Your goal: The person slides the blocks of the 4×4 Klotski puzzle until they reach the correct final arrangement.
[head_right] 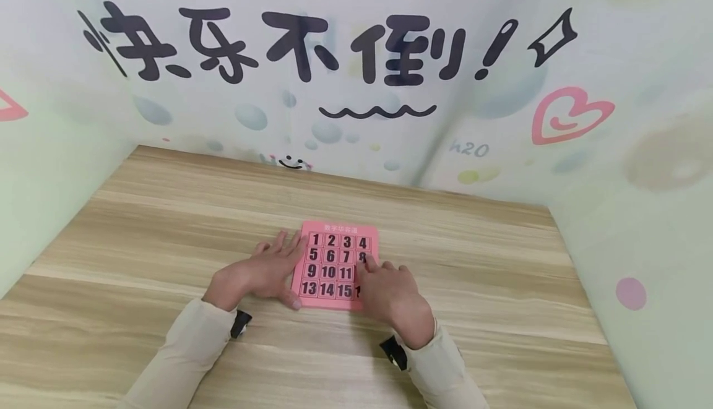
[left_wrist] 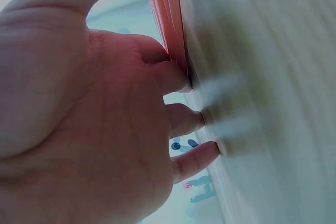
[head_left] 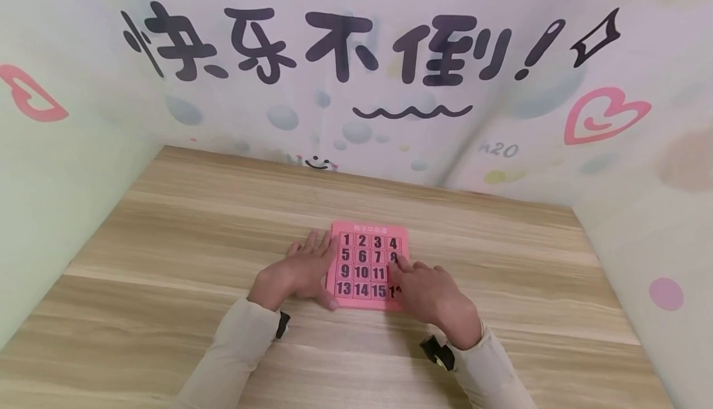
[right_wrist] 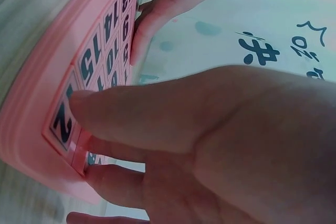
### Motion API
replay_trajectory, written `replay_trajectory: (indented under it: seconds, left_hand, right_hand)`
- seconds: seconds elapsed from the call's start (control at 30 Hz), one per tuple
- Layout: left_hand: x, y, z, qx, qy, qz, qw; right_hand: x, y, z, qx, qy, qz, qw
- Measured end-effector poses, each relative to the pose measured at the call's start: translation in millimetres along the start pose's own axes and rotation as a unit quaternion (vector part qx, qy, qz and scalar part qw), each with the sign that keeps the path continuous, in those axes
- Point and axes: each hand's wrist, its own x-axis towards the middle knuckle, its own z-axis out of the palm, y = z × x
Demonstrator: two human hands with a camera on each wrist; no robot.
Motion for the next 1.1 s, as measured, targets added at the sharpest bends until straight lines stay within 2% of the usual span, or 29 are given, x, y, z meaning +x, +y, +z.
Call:
replay_trajectory:
  seconds: [0.3, 0.6, 0.8, 1.1]
  left_hand:
    - [-0.1, -1.7, 0.0, 0.000, 0.003, -0.003, 1.0000]
    - [-0.1, -1.3, 2.0, -0.006, 0.001, -0.002, 1.0000]
    - [0.2, 0.8, 2.8, -0.007, 0.002, -0.003, 1.0000]
    - [0.1, -0.4, 3.1, -0.004, 0.003, -0.001, 1.0000]
  right_hand:
    - [0.6, 1.3, -0.1, 0.020, 0.015, -0.006, 0.9997]
    - [-2.3, 2.3, -0.3, 0.022, 0.013, -0.009, 0.9996]
    - [-11.1, 4.2, -0.5, 0.018, 0.024, -0.007, 0.9995]
    - [-30.7, 1.0, 4.4, -0.019, 0.030, -0.029, 0.9989]
